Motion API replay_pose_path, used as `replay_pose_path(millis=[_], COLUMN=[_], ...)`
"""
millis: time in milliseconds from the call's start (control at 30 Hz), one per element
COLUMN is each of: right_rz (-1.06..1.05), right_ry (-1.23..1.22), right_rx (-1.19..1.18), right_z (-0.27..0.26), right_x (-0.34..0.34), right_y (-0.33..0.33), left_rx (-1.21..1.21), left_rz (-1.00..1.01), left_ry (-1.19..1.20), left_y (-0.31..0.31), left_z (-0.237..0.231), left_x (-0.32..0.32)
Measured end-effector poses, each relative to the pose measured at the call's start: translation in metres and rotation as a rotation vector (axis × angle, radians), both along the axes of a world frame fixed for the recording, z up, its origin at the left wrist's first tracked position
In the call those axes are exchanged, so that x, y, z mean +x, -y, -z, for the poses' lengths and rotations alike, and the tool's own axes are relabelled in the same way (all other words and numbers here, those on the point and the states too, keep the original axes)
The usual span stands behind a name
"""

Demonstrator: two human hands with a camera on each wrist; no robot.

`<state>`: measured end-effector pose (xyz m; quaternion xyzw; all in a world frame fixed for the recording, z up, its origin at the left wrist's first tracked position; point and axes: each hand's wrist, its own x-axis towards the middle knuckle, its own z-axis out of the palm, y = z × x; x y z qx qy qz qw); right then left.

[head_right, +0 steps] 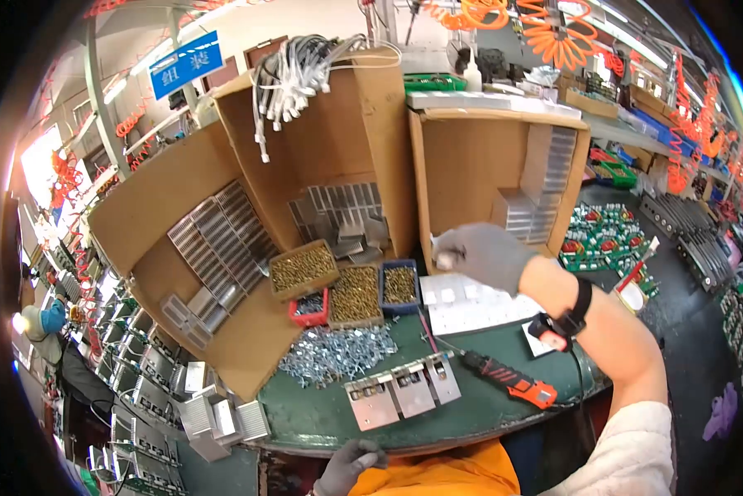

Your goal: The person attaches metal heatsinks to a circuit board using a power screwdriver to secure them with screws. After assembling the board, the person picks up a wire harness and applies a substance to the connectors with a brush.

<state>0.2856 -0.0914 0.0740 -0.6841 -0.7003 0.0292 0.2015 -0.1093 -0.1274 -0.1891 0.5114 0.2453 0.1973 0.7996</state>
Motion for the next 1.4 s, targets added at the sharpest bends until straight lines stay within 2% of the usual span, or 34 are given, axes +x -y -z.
replay_pose_path(millis=[33, 100, 167, 233, 300, 400, 433, 467, 500, 600, 667, 733, 800, 900, 967, 1033, 1067, 1133, 1200, 1267, 1333, 1400], right_rz=[-0.058, -0.042, -0.064, -0.125, -0.19, -0.148, -0.133, -0.121, -0.088, -0.082, -0.099, -0.321, -0.363, -0.53, -0.586, -0.598, -0.576, -0.54, -0.575, -0.467, -0.334, -0.295], right_ry=[-0.042, -0.382, -0.524, -0.712, -0.882, -1.02, -1.241, -1.462, -1.558, -1.686, -1.621, -1.433, -1.405, -1.147, -0.928, -0.669, -0.558, -0.27, -0.319, -0.336, -0.361, -0.529], right_rx=[0.046, 0.01, -0.069, -0.046, 0.003, 0.018, 0.013, 0.01, 0.044, 0.168, 0.233, 0.391, 0.393, 0.287, 0.239, 0.191, 0.143, -0.064, 0.009, -0.031, -0.069, 0.021], right_z=[-0.01, -0.028, -0.048, -0.057, -0.051, -0.047, -0.046, -0.047, -0.048, -0.06, -0.068, -0.081, -0.091, -0.085, -0.054, -0.011, 0.01, 0.041, 0.077, 0.093, 0.11, 0.137], right_x=[0.001, -0.012, -0.031, -0.061, -0.082, -0.116, -0.125, -0.133, -0.142, -0.154, -0.158, -0.166, -0.174, -0.187, -0.192, -0.194, -0.193, -0.188, -0.177, -0.163, -0.149, -0.135], right_y=[-0.02, -0.063, -0.106, -0.145, -0.197, -0.247, -0.261, -0.274, -0.278, -0.285, -0.272, -0.235, -0.189, -0.117, -0.075, -0.03, -0.007, 0.034, 0.067, 0.099, 0.131, 0.158], left_rx=[0.012, -0.091, -0.067, -0.063, -0.045, -0.039, -0.039, -0.036, -0.009, 0.076, 0.075, 0.05, 0.094, 0.08, 0.507, 0.5, 0.485, 0.299, 0.171, -0.05, -0.099, -0.182], left_rz=[-0.007, -0.234, -0.295, -0.385, -0.409, -0.439, -0.437, -0.434, -0.454, -0.494, -0.521, -0.479, -0.48, -0.49, -0.406, -0.557, -0.551, -0.567, -0.546, -0.356, -0.416, -0.396], left_ry=[0.007, -0.03, -0.042, -0.06, -0.056, -0.065, -0.069, -0.072, -0.067, -0.099, -0.096, -0.092, -0.032, 0.075, 0.321, 0.502, 0.493, 0.661, 0.59, 0.681, 0.565, 0.615], left_y=[-0.001, 0.006, 0.005, 0.006, 0.008, 0.013, 0.013, 0.012, 0.012, 0.007, 0.004, -0.001, -0.011, -0.031, -0.053, -0.049, -0.046, -0.036, -0.033, -0.038, -0.035, -0.039], left_z=[-0.011, -0.033, -0.033, -0.035, -0.036, -0.038, -0.04, -0.04, -0.038, -0.035, -0.038, -0.056, -0.072, -0.097, -0.107, -0.156, -0.173, -0.193, -0.189, -0.183, -0.183, -0.177], left_x=[-0.004, -0.016, -0.026, -0.033, -0.038, -0.045, -0.047, -0.049, -0.05, -0.058, -0.059, -0.058, -0.053, -0.044, -0.032, 0.008, 0.017, 0.031, 0.02, 0.028, 0.042, 0.052])
